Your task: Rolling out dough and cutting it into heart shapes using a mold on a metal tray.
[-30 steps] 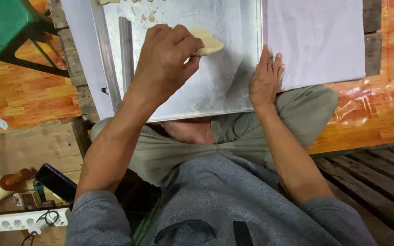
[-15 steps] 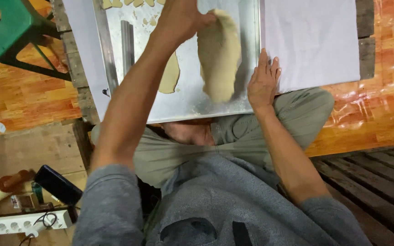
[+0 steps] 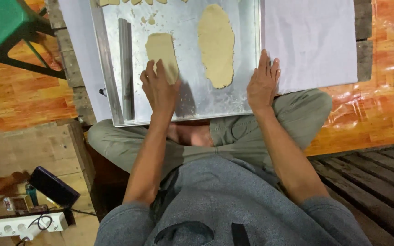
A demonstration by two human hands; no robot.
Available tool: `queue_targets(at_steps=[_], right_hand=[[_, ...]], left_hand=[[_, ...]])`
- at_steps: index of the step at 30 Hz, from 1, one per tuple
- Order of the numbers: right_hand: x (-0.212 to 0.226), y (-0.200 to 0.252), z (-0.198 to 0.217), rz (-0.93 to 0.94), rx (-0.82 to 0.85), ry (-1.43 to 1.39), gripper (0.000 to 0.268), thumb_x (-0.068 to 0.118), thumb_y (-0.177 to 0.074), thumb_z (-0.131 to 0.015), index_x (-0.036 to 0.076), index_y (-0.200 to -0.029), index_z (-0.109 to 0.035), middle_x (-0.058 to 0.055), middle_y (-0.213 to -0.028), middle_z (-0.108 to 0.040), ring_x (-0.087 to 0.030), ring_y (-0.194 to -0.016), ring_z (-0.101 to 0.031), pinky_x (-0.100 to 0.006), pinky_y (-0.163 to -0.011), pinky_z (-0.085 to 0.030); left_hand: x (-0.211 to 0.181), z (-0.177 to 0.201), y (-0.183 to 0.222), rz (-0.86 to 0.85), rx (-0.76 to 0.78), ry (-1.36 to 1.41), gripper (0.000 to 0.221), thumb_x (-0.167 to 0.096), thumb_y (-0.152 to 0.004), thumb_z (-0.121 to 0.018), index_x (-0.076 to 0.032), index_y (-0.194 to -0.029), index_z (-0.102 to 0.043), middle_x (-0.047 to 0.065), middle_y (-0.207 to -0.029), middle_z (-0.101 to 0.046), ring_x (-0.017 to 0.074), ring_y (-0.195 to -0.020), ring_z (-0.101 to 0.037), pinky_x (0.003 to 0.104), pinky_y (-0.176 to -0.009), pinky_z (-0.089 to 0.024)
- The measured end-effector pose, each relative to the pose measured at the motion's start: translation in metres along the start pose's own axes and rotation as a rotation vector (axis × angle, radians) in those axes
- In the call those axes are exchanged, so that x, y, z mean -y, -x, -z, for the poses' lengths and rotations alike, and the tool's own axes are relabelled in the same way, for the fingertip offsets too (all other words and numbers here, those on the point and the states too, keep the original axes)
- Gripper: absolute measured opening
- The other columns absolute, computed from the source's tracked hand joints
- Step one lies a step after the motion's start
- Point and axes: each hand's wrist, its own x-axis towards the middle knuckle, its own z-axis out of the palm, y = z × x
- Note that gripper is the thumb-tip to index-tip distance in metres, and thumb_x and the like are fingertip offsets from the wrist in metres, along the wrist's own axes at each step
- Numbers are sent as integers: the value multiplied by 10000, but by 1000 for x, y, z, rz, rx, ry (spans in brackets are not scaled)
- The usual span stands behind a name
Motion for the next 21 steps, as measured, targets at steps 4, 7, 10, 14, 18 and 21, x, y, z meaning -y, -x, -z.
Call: queue_targets(at_steps=[4,7,10,14,18,21], right_hand=[[-1,0,1,10,25,-45,514,160,-1179,-408,153,-1668,-250,-129,-1608,-462,-390,-1497,-307,-526,-1220,-228],[-4,-1,-6,13,9,-23,514,174,-1177,-416,151,-1665,-258,-139,-1600,-466,-401,-1492,-312,-537,-1214,-232],[-9,1,-11,9,-1,-10,529,182,-1169,-430,158,-1667,-251,-146,-1594,-471,-416,-1490,-311,-557,-1204,-241],[-5,0,-3,42,4,31,534,141,-1166,-438,132,-1664,-245,-149,-1576,-486,-384,-1490,-315,-522,-1204,-246],[-5,1,-7,14,-4,6,538,151,-1173,-453,149,-1668,-244,-130,-1612,-455,-371,-1507,-290,-509,-1217,-214],[-4,0,-7,11,-18,-42,523,143,-1171,-448,143,-1662,-265,-134,-1617,-452,-388,-1500,-301,-524,-1217,-207]], left_hand=[[19,-9,12,5,-1,-68,906,-265,-743,-987,39,-1449,-507,268,-1429,-442,491,-1249,-465,643,-900,-555],[25,-12,12,0,34,-85,882,-258,-747,-967,15,-1449,-508,238,-1424,-449,468,-1226,-487,608,-870,-570],[31,-14,13,-38,43,-112,685,-243,-814,-911,-21,-1370,-579,174,-1344,-498,423,-1169,-547,549,-819,-588],[54,-42,14,-297,-56,-288,365,-200,-863,-828,-102,-1185,-687,75,-1132,-631,335,-1035,-663,488,-774,-609],[55,-41,13,-376,-74,-327,412,-151,-801,-867,-82,-1174,-705,98,-1157,-646,348,-1064,-660,501,-812,-606],[52,-23,12,-380,15,-357,377,-212,-902,-795,-85,-1241,-692,109,-1207,-622,332,-1135,-629,499,-859,-597]])
